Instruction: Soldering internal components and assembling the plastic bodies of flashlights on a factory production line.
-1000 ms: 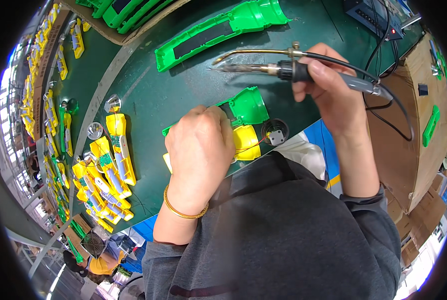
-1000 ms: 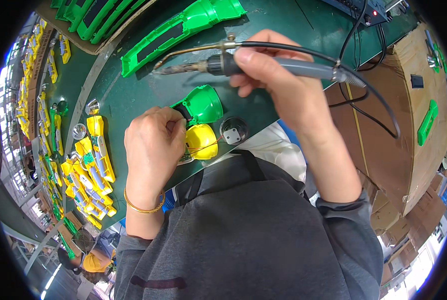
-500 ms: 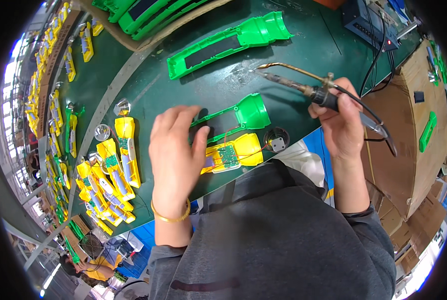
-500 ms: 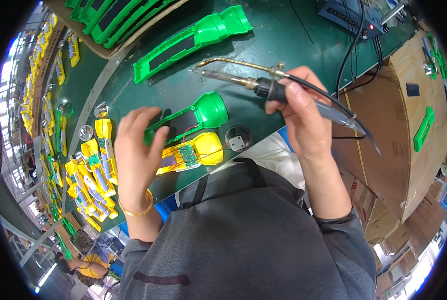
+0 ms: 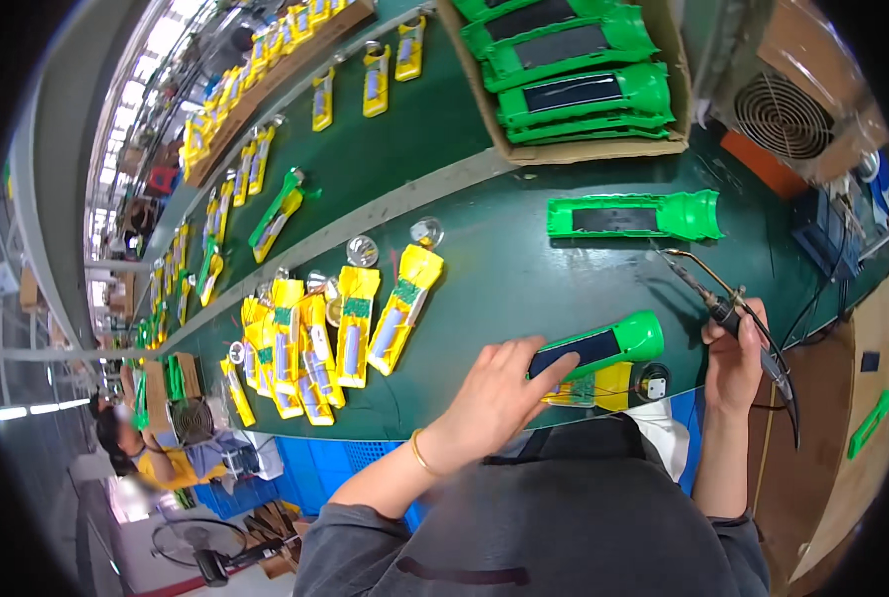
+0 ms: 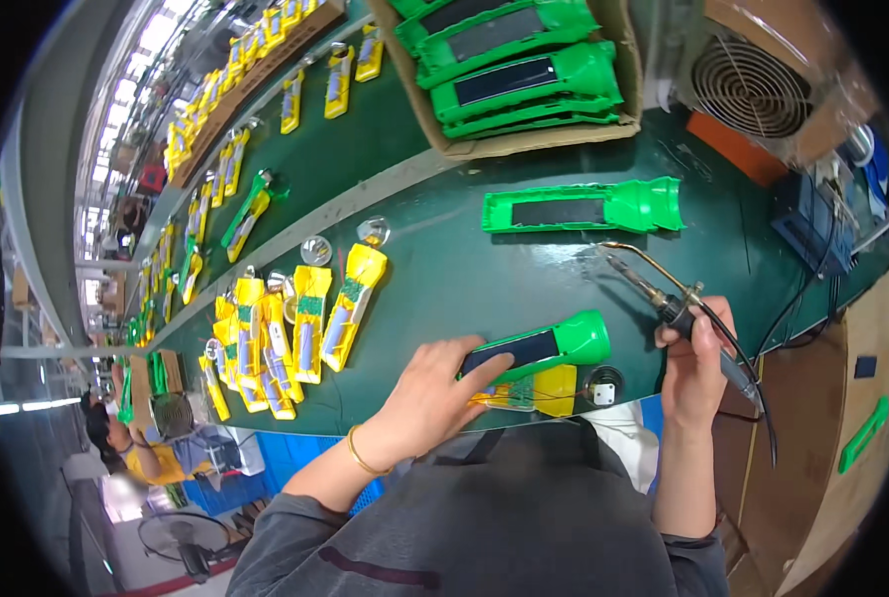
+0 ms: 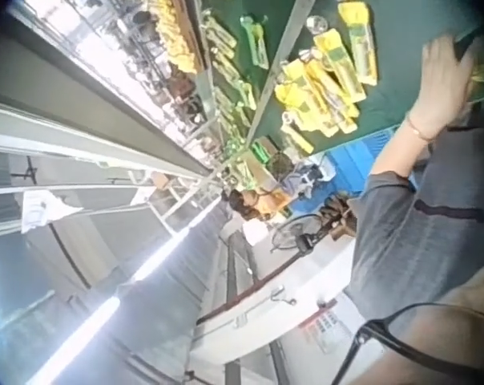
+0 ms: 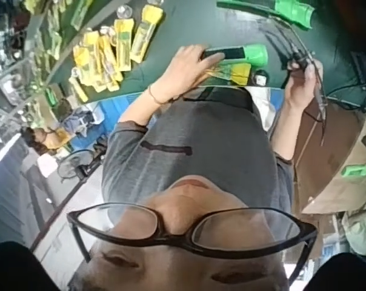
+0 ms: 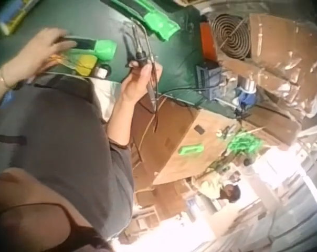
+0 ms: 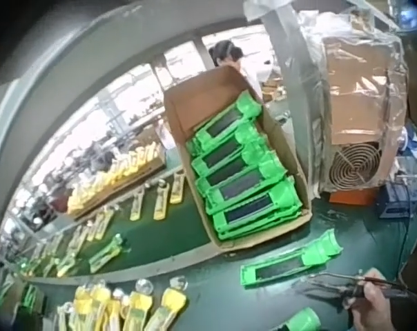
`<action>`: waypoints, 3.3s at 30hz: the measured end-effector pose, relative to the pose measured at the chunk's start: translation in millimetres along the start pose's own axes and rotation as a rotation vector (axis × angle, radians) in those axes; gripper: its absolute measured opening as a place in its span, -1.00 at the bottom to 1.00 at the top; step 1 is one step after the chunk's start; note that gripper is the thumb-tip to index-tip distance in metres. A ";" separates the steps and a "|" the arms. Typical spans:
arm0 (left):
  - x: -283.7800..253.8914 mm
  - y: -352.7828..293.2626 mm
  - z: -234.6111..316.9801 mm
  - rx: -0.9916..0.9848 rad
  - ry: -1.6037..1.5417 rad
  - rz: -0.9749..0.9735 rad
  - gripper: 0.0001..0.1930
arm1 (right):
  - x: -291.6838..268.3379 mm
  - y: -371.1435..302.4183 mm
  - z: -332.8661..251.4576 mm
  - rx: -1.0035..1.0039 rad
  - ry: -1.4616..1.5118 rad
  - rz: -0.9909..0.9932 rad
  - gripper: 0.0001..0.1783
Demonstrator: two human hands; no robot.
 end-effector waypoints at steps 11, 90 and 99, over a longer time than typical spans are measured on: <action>-177.3 54.7 -163.6 -0.142 0.161 0.475 -0.32 | -16.4 6.8 5.5 -0.156 0.091 -0.074 -0.81; 9.5 17.7 5.6 -0.331 -0.292 0.382 -0.92 | 8.3 -63.7 -0.5 0.107 -0.490 -0.327 -0.79; 12.4 22.6 -0.3 -0.338 -0.364 0.320 -0.90 | 14.3 -78.9 2.3 0.093 -0.623 -0.468 -0.79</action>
Point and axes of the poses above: each hand's wrist, its own y-axis towards the middle knuckle, its own x-axis out of the palm, z = x × y, the point moved 9 cm from there along y, towards the middle knuckle, and after that the axes turned 9 degrees about -x, right-handed, at the moved point
